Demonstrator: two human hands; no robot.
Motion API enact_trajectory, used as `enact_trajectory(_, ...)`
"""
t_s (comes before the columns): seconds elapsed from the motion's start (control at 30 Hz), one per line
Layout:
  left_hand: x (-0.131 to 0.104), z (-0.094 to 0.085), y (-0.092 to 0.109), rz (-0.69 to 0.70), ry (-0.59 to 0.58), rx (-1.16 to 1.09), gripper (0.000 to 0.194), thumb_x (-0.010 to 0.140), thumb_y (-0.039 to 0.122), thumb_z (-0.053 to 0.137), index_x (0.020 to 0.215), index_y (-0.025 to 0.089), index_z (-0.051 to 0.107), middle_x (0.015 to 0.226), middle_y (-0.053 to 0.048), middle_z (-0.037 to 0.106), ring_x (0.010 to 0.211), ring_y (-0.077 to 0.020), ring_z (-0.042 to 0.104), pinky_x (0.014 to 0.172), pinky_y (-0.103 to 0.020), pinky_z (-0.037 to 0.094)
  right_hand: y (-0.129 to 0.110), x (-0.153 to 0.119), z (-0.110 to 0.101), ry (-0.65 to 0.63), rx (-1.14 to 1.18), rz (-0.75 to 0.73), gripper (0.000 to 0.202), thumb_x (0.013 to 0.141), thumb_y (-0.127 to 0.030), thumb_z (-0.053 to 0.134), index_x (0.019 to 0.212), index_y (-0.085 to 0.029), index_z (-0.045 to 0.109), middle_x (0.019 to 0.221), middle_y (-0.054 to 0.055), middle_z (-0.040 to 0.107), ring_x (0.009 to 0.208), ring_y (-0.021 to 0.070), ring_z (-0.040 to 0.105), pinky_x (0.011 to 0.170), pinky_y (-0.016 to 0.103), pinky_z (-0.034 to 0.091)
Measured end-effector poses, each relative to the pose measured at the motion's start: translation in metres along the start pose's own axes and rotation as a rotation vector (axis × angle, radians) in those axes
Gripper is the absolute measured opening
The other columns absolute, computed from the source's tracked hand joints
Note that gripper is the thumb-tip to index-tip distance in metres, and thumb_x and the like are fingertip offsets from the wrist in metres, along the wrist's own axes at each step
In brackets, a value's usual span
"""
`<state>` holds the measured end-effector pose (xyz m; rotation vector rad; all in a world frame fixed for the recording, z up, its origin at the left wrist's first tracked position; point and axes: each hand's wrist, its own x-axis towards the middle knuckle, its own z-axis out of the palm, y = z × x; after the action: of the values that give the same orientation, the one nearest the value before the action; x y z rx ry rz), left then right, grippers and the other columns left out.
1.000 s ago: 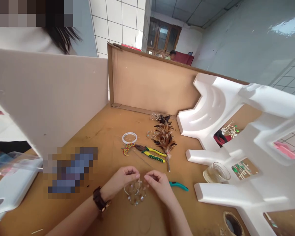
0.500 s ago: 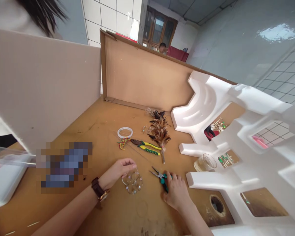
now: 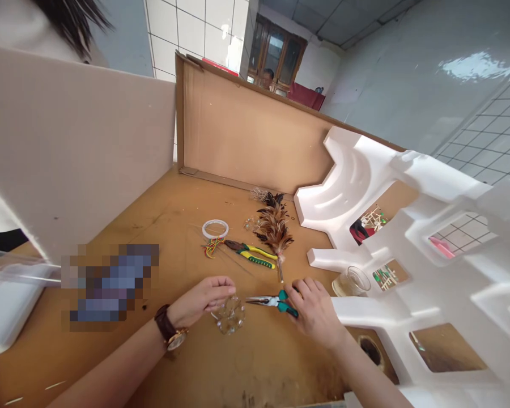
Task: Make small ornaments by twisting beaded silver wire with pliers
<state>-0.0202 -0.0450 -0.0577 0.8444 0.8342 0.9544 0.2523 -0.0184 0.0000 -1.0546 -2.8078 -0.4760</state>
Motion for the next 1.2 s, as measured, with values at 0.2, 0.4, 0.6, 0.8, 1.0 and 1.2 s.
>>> enact_trajectory(0.2,-0.001,-0.002,0.001,-0.034,-0.053,-0.056,0.032,0.062,0.036,0.072,0.07,0.013,0.051,0.048,0.01,0.033,0.039,-0.0011,0.019,0.04,-0.021,0.007,0.004,0.026,-0.021,0.061,-0.19,-0.21,0.031,0.078,-0.026,0.057,0.109,-0.02,0.053,0.09,0.007,0.058,0.078,0.0213,0.044,0.07,0.034,0.031)
enact_trajectory(0.4,-0.002,-0.002,0.003,-0.049,-0.066,-0.081,0.031,0.061,0.034,0.072,0.07,0.013,0.052,0.047,0.01,0.034,0.038,-0.0008,0.019,0.04,-0.02,0.008,0.001,0.035,-0.024,0.08,-0.254,-0.261,0.029,0.078,-0.022,0.056,0.106,-0.02,0.054,0.088,0.006,0.059,0.076,0.0202,0.044,0.067,0.033,0.029)
enact_trajectory(0.6,-0.002,-0.003,0.001,-0.053,-0.075,-0.076,0.028,0.063,0.033,0.07,0.071,0.013,0.053,0.045,0.011,0.033,0.038,-0.0009,0.02,0.039,-0.019,0.008,0.0,0.035,-0.025,0.083,-0.262,-0.278,0.026,0.079,-0.02,0.055,0.104,-0.02,0.055,0.085,0.006,0.059,0.075,0.0198,0.044,0.067,0.033,0.029)
enact_trajectory(0.8,0.0,-0.004,0.0,-0.072,-0.077,-0.069,0.029,0.064,0.034,0.071,0.072,0.012,0.053,0.046,0.011,0.033,0.038,-0.0006,0.019,0.038,-0.019,0.007,-0.001,0.036,-0.027,0.096,-0.245,-0.301,0.025,0.079,-0.017,0.054,0.104,-0.019,0.056,0.083,0.006,0.059,0.075,0.0198,0.045,0.067,0.032,0.029)
enact_trajectory(1.0,0.0,-0.003,-0.001,-0.06,-0.046,0.01,0.031,0.062,0.036,0.072,0.073,0.012,0.056,0.048,0.01,0.038,0.039,-0.0007,0.02,0.038,-0.018,0.01,0.0,0.036,-0.028,0.018,-0.186,-0.326,0.028,0.078,-0.014,0.052,0.106,-0.018,0.055,0.081,0.006,0.059,0.074,0.0196,0.046,0.065,0.032,0.03)
enact_trajectory(1.2,0.003,0.008,-0.007,0.173,0.111,0.295,0.029,0.062,0.039,0.071,0.064,0.012,0.059,0.055,0.003,0.053,0.048,-0.005,0.042,0.046,-0.017,0.032,-0.005,0.04,-0.039,-0.311,0.086,-0.095,0.02,0.07,-0.021,0.057,0.09,-0.025,0.059,0.076,0.0,0.059,0.064,0.0152,0.051,0.052,0.026,0.026)
